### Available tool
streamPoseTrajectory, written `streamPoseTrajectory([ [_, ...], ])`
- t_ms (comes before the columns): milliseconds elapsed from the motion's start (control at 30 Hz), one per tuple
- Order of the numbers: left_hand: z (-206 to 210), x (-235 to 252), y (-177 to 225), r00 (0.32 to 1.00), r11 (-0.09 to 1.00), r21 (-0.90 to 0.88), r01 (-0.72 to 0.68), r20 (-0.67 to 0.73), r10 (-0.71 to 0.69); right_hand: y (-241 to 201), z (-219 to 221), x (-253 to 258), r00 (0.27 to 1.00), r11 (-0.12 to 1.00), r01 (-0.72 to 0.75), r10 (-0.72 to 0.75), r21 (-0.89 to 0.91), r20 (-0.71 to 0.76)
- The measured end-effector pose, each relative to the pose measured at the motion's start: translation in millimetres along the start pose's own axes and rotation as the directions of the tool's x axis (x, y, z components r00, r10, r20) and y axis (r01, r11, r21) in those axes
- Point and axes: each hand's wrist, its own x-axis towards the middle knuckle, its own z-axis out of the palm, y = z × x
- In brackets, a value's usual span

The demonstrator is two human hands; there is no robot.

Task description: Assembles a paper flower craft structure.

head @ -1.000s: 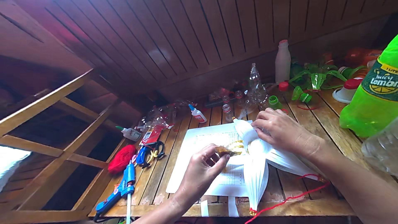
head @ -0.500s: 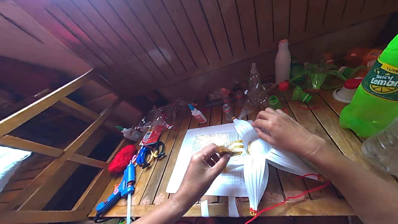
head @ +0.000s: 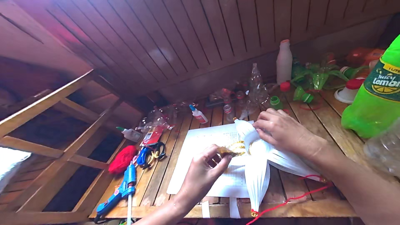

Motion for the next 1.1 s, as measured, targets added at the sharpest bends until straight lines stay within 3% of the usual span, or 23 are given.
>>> streamPoseTrajectory([
  [1100,-0.4,-2.6,2.5,0.999,0.999,-0.007,0.043,-0.005,-0.043,-1.7,0.1,0.2,1.000,1.000,-0.006,0.006,0.003,-0.005],
])
